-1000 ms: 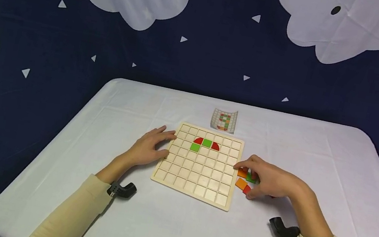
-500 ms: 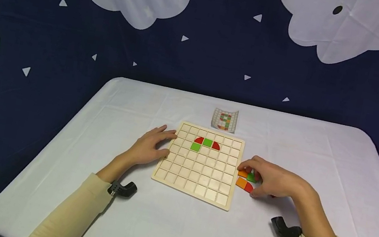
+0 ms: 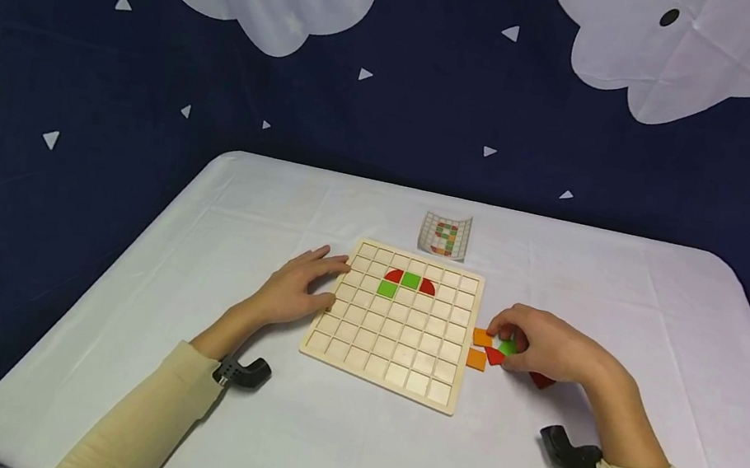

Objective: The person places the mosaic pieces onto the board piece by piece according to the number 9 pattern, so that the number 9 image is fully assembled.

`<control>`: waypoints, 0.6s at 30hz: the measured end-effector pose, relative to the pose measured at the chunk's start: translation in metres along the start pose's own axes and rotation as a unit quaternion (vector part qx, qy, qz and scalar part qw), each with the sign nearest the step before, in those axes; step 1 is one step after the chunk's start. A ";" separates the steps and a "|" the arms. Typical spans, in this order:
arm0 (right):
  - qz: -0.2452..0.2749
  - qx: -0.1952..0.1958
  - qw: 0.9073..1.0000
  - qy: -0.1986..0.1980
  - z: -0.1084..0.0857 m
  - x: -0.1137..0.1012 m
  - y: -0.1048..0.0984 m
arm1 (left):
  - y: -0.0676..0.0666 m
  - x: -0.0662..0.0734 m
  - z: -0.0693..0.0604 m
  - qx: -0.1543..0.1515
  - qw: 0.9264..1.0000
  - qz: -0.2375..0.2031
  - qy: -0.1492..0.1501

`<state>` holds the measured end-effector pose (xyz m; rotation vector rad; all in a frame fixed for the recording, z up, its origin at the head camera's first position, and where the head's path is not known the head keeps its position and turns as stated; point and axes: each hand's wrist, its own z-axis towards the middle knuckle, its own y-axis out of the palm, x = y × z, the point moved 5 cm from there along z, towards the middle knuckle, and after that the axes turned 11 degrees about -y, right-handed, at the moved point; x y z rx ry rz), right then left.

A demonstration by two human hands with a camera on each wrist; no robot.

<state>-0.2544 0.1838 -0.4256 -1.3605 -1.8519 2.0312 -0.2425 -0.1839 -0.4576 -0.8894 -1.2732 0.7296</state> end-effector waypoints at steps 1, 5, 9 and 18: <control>-0.002 0.004 1.000 0.003 0.000 0.001 -0.001 | 0.000 0.000 0.000 0.000 1.000 0.000 -0.002; -0.010 0.016 1.000 0.010 0.002 0.003 -0.002 | 0.000 0.000 0.000 -0.001 1.000 0.000 -0.005; -0.021 0.030 0.999 0.009 0.004 0.004 -0.002 | -0.001 0.000 -0.001 -0.001 1.000 -0.003 -0.003; -0.049 0.067 0.997 -0.004 0.011 0.001 0.001 | -0.001 0.000 -0.001 -0.001 1.000 -0.004 -0.008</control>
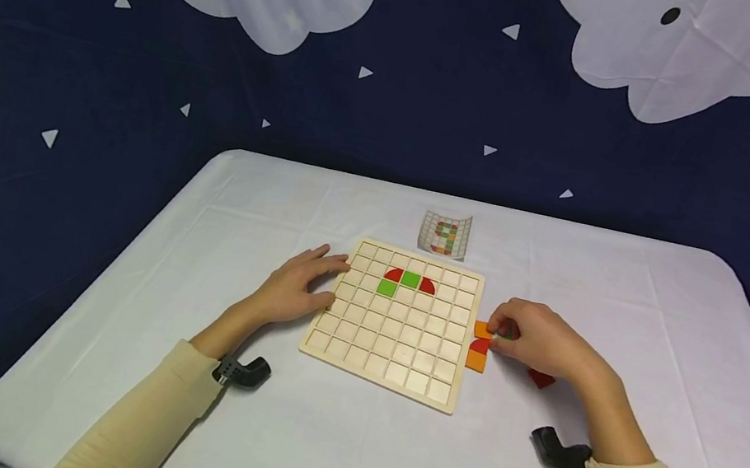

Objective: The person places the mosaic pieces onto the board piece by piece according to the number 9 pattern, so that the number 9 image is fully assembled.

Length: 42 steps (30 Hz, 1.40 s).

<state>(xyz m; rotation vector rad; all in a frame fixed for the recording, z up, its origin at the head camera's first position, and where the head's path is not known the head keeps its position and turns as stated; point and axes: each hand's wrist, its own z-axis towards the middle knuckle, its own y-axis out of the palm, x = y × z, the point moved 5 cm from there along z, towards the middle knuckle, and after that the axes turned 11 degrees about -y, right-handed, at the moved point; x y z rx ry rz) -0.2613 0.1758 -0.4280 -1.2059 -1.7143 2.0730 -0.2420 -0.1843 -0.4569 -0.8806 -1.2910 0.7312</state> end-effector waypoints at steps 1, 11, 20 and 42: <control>-0.003 0.003 1.000 0.001 0.001 0.000 0.001 | 0.000 0.000 0.000 0.000 1.000 0.000 0.000; -0.001 0.008 1.000 0.003 0.005 -0.007 0.004 | -0.001 0.001 0.000 -0.008 1.000 0.000 -0.002; 0.007 -0.018 1.000 -0.023 0.004 -0.019 0.004 | -0.001 0.001 -0.001 -0.007 1.000 0.000 -0.001; 0.012 -0.030 0.999 0.010 0.003 -0.027 0.007 | -0.002 0.001 -0.001 -0.005 1.000 0.000 0.006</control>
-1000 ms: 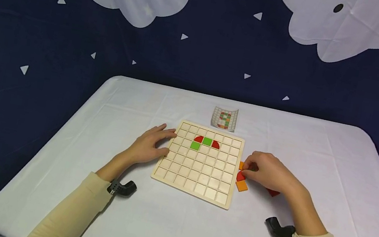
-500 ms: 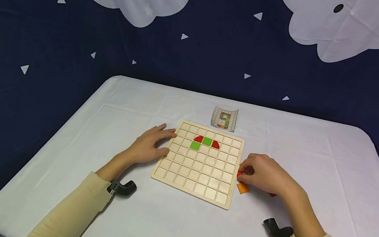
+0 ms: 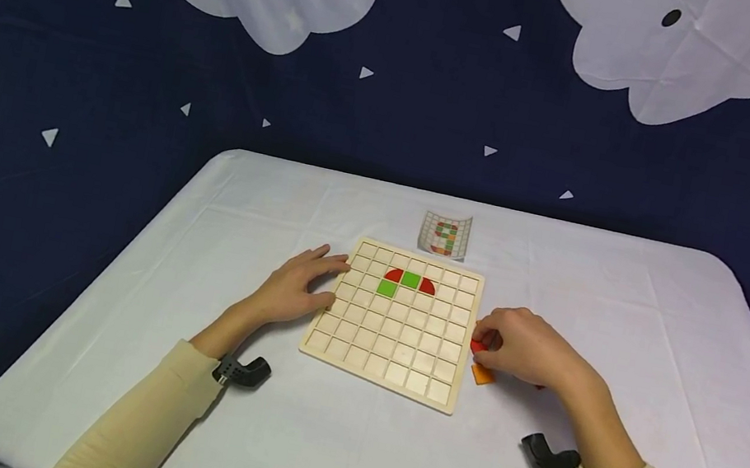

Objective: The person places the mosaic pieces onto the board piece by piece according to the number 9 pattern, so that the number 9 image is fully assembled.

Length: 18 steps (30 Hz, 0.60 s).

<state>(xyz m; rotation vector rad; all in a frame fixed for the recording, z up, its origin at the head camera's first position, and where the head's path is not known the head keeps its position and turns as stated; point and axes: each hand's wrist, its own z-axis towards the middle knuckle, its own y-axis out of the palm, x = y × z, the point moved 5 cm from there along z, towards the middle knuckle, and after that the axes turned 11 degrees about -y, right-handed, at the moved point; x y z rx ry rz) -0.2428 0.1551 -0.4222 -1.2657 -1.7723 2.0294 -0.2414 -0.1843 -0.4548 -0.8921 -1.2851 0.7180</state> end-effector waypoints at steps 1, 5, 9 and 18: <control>-0.003 0.001 1.000 0.000 0.000 0.000 0.000 | 0.000 0.000 0.000 0.001 1.000 -0.001 0.001; -0.019 0.004 1.000 -0.001 0.001 0.002 0.001 | 0.000 0.001 0.000 0.002 1.000 0.002 0.002; -0.021 0.008 1.000 -0.001 0.001 0.004 0.001 | 0.000 0.001 0.000 0.007 1.000 0.005 0.003; -0.006 0.033 0.999 0.012 0.000 0.008 -0.002 | 0.001 0.001 -0.001 0.009 1.000 0.003 0.001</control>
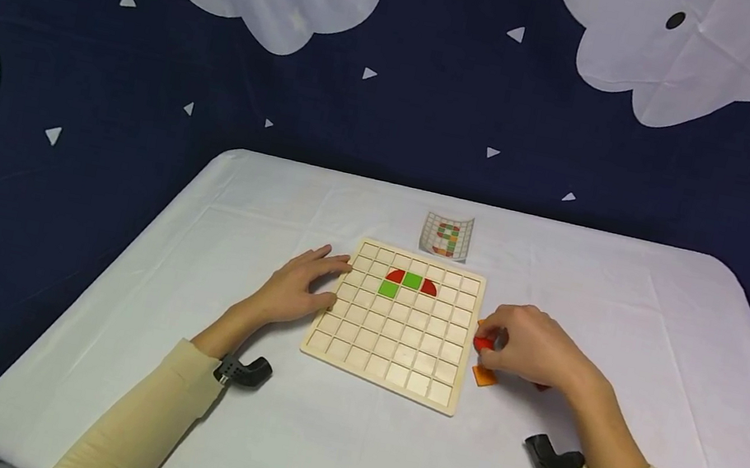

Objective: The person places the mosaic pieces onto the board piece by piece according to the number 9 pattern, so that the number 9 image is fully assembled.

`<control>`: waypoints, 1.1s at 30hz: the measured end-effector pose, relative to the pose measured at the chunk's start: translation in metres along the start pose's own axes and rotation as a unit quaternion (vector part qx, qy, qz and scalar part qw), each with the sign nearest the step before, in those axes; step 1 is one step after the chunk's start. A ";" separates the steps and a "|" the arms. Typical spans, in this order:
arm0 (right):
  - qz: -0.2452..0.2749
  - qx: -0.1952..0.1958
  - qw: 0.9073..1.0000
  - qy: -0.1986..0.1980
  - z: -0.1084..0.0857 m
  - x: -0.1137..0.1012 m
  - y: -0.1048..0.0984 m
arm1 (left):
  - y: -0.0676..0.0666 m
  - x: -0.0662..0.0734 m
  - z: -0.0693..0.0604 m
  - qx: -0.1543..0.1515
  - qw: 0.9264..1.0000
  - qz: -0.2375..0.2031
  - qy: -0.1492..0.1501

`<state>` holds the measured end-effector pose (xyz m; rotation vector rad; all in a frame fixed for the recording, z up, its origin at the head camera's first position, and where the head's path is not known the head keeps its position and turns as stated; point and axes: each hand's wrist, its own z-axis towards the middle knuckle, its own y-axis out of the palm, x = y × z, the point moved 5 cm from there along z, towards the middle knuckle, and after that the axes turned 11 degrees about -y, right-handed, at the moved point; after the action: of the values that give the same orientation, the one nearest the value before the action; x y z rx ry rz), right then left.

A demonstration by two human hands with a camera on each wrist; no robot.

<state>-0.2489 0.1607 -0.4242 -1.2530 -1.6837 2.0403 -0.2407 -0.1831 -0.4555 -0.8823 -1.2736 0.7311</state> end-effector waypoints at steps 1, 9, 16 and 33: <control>-0.005 0.007 1.000 -0.006 0.001 -0.001 0.000 | -0.001 0.000 0.000 0.000 1.000 0.000 0.000; -0.018 0.043 0.998 -0.037 0.007 -0.006 -0.002 | -0.002 0.001 0.000 -0.006 1.000 0.006 -0.006; -0.019 0.055 0.997 -0.050 0.011 -0.008 -0.002 | -0.002 0.000 0.000 -0.003 1.000 0.004 -0.005; 0.002 0.079 0.994 -0.072 0.028 -0.022 -0.004 | -0.001 -0.001 0.000 -0.005 1.000 0.004 -0.011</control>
<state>-0.2568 0.1286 -0.4112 -1.0820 -1.5412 2.2653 -0.2412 -0.1844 -0.4550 -0.8890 -1.2949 0.7429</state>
